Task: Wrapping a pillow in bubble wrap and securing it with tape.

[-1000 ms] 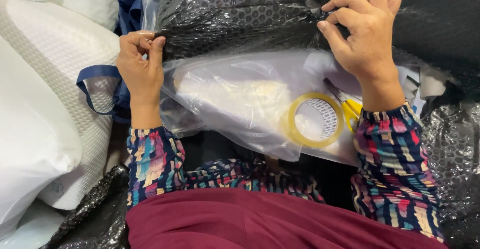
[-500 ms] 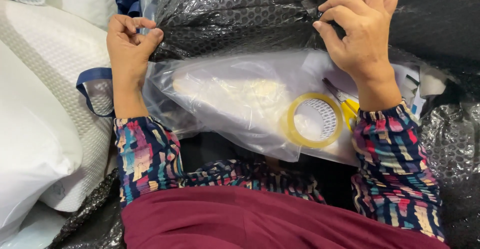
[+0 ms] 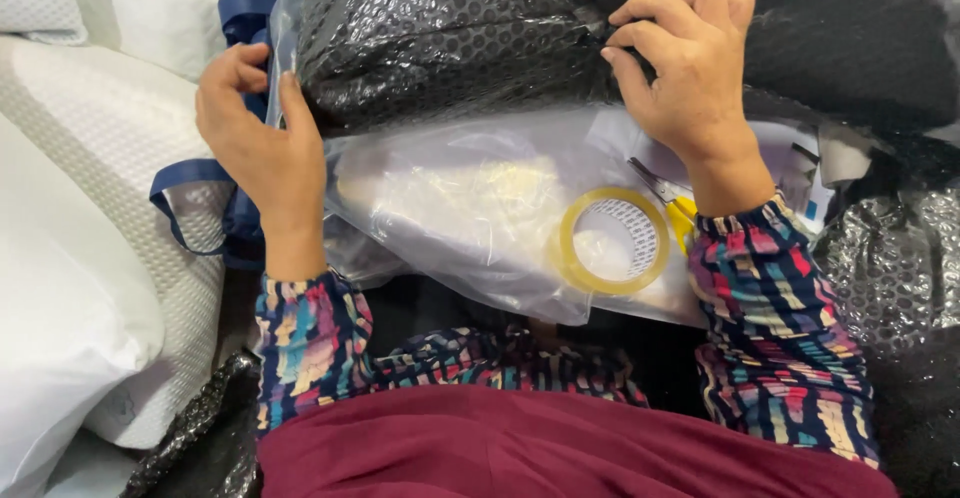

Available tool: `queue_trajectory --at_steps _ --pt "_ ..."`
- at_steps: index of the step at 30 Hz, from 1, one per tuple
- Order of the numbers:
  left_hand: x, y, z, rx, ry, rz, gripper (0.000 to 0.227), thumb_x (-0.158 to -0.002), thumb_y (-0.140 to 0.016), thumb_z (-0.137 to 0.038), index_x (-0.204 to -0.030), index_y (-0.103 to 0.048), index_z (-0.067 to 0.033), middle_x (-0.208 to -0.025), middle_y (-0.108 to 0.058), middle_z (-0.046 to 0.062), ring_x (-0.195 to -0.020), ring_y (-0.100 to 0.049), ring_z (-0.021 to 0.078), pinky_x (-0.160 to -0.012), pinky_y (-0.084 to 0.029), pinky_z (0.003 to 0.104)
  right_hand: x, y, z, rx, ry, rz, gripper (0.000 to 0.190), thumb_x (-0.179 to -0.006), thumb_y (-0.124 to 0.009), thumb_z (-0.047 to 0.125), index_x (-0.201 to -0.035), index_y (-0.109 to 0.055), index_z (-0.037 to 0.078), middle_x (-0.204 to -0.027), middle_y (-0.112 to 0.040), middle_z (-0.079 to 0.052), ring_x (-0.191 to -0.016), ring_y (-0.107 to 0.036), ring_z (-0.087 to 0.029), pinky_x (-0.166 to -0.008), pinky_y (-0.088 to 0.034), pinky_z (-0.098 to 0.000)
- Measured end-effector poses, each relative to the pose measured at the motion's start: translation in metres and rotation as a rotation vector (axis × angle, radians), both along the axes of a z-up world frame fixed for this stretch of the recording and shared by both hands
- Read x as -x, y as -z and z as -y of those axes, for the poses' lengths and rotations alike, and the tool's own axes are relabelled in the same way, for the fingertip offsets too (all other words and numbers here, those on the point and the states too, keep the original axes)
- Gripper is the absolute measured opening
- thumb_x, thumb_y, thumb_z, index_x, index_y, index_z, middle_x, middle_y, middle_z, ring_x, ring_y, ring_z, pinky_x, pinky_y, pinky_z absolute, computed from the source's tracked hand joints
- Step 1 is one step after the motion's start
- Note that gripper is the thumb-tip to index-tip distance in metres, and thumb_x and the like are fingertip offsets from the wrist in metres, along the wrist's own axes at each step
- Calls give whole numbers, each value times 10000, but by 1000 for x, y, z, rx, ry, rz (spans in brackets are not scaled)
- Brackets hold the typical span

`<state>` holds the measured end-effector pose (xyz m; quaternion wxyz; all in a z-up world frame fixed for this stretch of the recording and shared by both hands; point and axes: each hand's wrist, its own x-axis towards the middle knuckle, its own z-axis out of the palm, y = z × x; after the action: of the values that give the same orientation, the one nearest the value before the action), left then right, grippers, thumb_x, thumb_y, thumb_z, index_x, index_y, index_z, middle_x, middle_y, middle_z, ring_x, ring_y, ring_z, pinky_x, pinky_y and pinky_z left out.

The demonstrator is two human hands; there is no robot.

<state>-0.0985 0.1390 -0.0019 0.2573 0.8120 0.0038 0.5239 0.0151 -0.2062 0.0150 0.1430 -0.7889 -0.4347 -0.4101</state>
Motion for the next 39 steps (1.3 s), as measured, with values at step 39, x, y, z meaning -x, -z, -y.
queue_trajectory --at_steps 39 --pt "-110 21 133 -384 569 9 110 -953 -895 -85 -953 -792 -123 -1668 -360 -46 -836 -707 45 -781 -522 257 1 -7 1 -368 -210 -507 166 -1077 -633 141 -1177 -738 60 -1086 -670 0 -1007 -470 -161 -1055 -262 -353"
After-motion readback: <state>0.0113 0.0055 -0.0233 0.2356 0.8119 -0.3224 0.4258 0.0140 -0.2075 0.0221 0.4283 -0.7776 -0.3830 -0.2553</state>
